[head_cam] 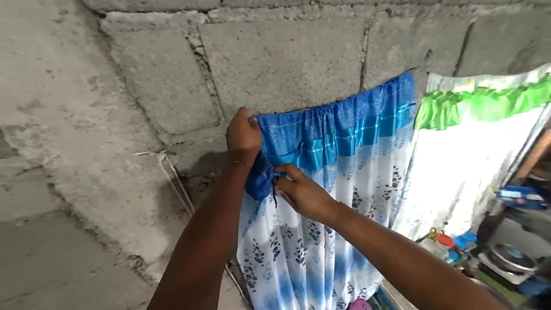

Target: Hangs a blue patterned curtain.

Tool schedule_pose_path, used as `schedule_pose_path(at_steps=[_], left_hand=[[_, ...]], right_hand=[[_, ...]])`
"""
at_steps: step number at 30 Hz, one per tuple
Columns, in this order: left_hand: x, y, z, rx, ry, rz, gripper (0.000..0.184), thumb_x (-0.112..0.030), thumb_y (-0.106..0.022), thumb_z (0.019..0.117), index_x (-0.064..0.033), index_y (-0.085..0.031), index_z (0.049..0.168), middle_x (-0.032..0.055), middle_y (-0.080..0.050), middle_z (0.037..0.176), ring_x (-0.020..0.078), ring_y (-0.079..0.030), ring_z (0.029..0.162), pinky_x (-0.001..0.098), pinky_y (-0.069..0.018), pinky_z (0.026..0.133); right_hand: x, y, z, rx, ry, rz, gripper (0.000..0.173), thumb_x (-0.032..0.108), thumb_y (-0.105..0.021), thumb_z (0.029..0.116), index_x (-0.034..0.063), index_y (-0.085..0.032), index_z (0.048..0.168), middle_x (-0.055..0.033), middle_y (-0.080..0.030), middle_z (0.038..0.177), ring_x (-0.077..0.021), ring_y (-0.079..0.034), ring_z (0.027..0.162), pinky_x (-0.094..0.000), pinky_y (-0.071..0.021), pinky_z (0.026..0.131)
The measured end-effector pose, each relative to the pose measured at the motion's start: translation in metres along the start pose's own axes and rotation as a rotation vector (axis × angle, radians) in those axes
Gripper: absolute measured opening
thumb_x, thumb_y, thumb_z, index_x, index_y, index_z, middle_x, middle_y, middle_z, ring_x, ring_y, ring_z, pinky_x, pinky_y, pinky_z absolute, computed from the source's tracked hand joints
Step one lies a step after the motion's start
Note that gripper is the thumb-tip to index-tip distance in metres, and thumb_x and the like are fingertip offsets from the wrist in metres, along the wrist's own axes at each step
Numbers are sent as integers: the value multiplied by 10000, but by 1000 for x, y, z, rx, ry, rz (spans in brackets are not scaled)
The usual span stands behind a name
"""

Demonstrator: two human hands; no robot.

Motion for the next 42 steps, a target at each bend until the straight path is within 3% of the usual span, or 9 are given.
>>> schedule_pose_path(at_steps=[6,14,18,20,23,29,33,37,42], left_hand=[[-22,8,-51,-87,-209,-51,307,-195,-484,1063,65,-582,1195,258,-664,1025,386,-662,955,559,-522,857],[-21,-21,-155,463,-282,-236,364,-237,-574,1023,-23,-541,1315,69,-652,1086,60,-637,887,246,-547,787],[21,-16,-244,583,-268,-557,611,-575,-551,1001,-92,-522,1374,8,-622,1316,95,-631,1140,313,-545,979],[56,-16,-285,595,-187,-680,790,-760,-699,775,-289,-534,1387,-104,-599,1407,97,-590,1263,331,-514,1053],[91,-34,-336,621,-54,-546,1082,-644,-848,679,-233,-341,1543,-67,-492,1511,39,-490,1347,316,-459,1100],[92,-13,-353,285,180,-156,270,-41,-611,931,215,-622,1016,235,-688,939,142,-656,909,316,-503,871],[113,30,-337,-80,211,-736,245,-96,-543,1007,-71,-573,1249,-140,-676,1092,-37,-629,1039,218,-538,930],[135,83,-328,-364,359,-534,387,37,-392,1004,129,-332,1375,71,-582,1134,58,-610,1049,288,-536,965],[127,101,-313,-491,320,-504,414,70,-382,985,147,-325,1388,141,-579,1198,134,-627,1093,356,-553,975]], right_hand=[[-7,-2,-45,24,-33,75,249,155,-535,1050,-12,-719,1071,-213,-632,1291,-297,-685,1082,-411,-574,947],[44,-24,-115,31,-32,467,124,60,-618,972,-11,-716,948,-131,-685,1067,-170,-672,1032,-292,-582,887],[65,-35,-139,17,-47,652,163,47,-584,1002,-48,-710,964,-153,-693,1053,-182,-667,1064,-294,-566,928],[64,-35,-144,4,-59,694,169,43,-578,997,-55,-711,965,-156,-696,1046,-191,-662,1076,-306,-552,948],[66,-33,-139,20,-63,686,139,50,-607,970,-21,-726,960,-123,-708,1029,-214,-649,1089,-373,-523,977],[102,-18,-135,-27,32,751,169,60,-595,988,-25,-738,961,-99,-707,944,-195,-651,985,-373,-515,903],[80,-14,-167,-133,-95,860,199,45,-585,989,-68,-700,1107,-153,-711,1081,-188,-662,1089,-350,-547,979],[45,-38,-215,-199,-299,962,539,71,-600,1001,-53,-401,1486,-177,-690,1206,-179,-697,1060,-361,-573,962],[-6,-79,-276,-88,-701,864,562,76,-605,986,-74,-410,1491,-147,-692,1136,-135,-693,935,-307,-585,865]])
Point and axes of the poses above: each hand's wrist, its own z-axis towards the middle knuckle, its own y-axis out of the back of the hand, x = y × z, the point moved 10 cm from there along z, towards the middle knuckle
